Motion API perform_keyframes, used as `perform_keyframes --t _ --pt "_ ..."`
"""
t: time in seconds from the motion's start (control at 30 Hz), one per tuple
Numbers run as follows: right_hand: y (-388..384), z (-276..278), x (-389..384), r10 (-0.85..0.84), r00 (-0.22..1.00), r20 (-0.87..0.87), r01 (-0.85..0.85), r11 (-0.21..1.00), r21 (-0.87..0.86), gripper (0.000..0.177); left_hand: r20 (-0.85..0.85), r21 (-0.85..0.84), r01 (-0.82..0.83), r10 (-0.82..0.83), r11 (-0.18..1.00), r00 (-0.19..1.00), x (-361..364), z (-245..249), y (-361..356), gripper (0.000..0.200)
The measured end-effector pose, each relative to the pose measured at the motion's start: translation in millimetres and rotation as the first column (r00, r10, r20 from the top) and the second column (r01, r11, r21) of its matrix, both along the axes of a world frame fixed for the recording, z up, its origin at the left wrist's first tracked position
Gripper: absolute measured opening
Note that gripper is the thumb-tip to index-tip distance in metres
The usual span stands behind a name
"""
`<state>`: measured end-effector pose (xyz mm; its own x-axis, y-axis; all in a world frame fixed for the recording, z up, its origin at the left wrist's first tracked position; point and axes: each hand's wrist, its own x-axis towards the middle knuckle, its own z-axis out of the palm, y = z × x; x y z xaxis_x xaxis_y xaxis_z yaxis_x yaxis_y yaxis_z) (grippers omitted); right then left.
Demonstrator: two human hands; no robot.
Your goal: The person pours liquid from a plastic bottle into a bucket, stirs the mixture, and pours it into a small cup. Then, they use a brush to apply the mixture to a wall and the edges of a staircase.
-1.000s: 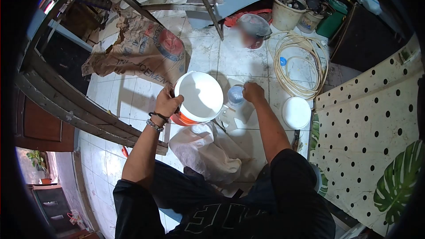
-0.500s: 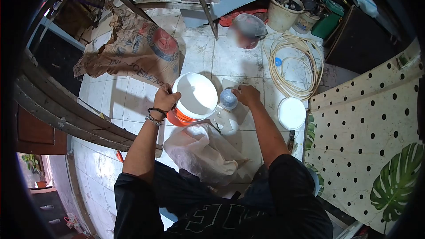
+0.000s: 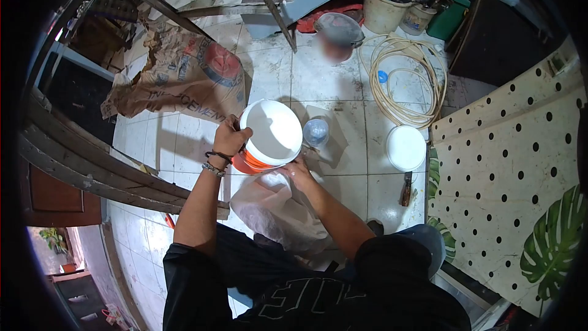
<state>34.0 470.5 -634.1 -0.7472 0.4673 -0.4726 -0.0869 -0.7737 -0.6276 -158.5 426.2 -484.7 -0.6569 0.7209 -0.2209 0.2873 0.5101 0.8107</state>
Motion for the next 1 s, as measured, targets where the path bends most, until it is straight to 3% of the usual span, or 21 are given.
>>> perform_keyframes --t 0.2,0.3,0.4,0.5,0.6,0.7,0.8,1.0 --pt "0.7 -12.0 19.6 -0.046 0.957 -0.286 0.014 0.993 -0.114 0.057 -0.069 -0.011 0.060 -0.061 0.998 0.996 15.7 2.9 12.4 0.029" --pt "-0.4 -53.4 20.2 -0.104 0.883 -0.459 -0.013 0.970 -0.245 0.060 -0.139 -0.025 0.096 -0.099 0.995 0.985 23.2 8.4 23.2 0.030" --pt "1.6 -62.7 20.2 -0.146 0.892 -0.427 0.005 0.949 -0.316 0.057 -0.212 -0.043 0.124 -0.130 0.991 0.969 32.3 15.8 34.1 0.031" --pt "7.3 -59.1 22.1 -0.126 0.847 -0.517 -0.013 0.966 -0.258 0.053 -0.254 -0.084 0.119 -0.137 0.989 0.958 43.9 25.4 42.7 0.031" --pt "16.0 -32.9 26.3 -0.036 0.937 -0.346 -0.019 0.988 -0.155 0.055 -0.262 -0.115 0.126 -0.153 0.985 0.953 45.5 19.5 47.9 0.032" --pt "19.3 -27.9 30.5 -0.036 0.943 -0.331 -0.024 0.984 -0.174 0.051 -0.250 -0.125 0.141 -0.169 0.982 0.954 49.4 20.4 52.7 0.033" --pt "18.1 -37.8 29.7 -0.074 0.899 -0.431 -0.021 0.977 -0.212 0.055 -0.274 -0.128 0.156 -0.186 0.979 0.944 54.8 24.5 57.0 0.033" --pt "17.4 -38.5 27.4 -0.081 0.928 -0.365 -0.009 0.971 -0.238 0.059 -0.326 -0.152 0.177 -0.218 0.973 0.920 56.8 18.2 62.6 0.035"
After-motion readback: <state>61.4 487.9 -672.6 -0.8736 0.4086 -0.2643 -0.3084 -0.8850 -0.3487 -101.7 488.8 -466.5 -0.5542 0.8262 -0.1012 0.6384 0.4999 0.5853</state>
